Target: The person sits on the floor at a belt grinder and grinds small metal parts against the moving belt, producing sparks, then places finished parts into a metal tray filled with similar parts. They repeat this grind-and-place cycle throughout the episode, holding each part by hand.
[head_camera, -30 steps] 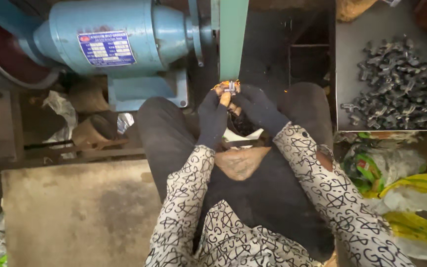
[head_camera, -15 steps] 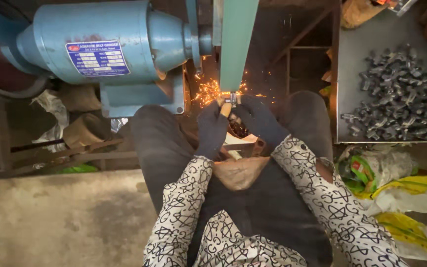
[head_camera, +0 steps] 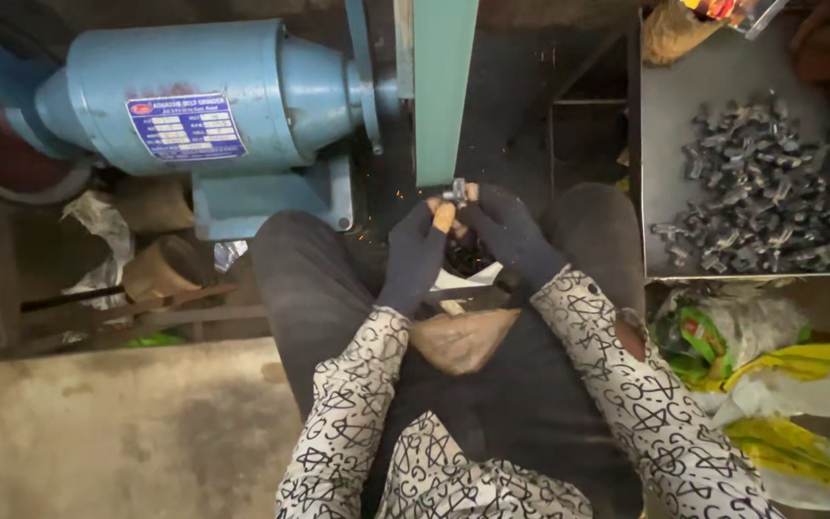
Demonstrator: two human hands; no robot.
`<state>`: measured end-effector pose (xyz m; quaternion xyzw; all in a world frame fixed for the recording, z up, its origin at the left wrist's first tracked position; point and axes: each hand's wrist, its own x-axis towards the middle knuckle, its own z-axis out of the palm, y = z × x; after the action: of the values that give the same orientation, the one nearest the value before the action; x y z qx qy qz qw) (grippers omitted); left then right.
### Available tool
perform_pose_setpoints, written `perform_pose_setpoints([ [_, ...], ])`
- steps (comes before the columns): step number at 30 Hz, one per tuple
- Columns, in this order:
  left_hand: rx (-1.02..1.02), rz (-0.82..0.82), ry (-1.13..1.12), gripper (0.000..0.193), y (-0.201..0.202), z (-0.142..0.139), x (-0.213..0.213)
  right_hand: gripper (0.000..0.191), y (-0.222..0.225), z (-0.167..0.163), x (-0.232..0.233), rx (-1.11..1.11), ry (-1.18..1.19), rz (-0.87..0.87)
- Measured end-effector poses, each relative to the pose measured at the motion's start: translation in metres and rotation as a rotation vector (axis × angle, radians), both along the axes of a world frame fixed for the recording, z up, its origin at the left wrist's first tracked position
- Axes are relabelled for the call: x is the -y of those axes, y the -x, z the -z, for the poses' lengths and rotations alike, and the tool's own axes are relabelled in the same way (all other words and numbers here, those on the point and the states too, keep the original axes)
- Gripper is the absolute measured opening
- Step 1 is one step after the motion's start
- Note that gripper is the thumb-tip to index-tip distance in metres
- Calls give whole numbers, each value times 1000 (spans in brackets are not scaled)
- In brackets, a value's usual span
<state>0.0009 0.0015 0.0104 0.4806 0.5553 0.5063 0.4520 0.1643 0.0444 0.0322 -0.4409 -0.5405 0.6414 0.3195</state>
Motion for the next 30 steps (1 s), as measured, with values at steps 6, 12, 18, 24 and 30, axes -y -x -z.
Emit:
perform_pose_setpoints([
  [6, 542, -52, 285, 22, -4, -4, 12, 16, 6, 0, 23, 13, 19, 172],
  [12, 136, -103, -1, 26, 0, 4, 2, 23, 5, -8, 3, 225, -96, 40],
  [18, 4, -229, 158, 27, -3, 12, -9, 19, 4, -1, -18, 332, -356, 16],
  [24, -319, -163, 47, 22, -14, 14, -11, 13, -9, 14, -6, 43, -22, 122],
  [30, 9, -77, 177, 24, -10, 9, -5, 24, -17, -7, 10, 301, -705, 72],
])
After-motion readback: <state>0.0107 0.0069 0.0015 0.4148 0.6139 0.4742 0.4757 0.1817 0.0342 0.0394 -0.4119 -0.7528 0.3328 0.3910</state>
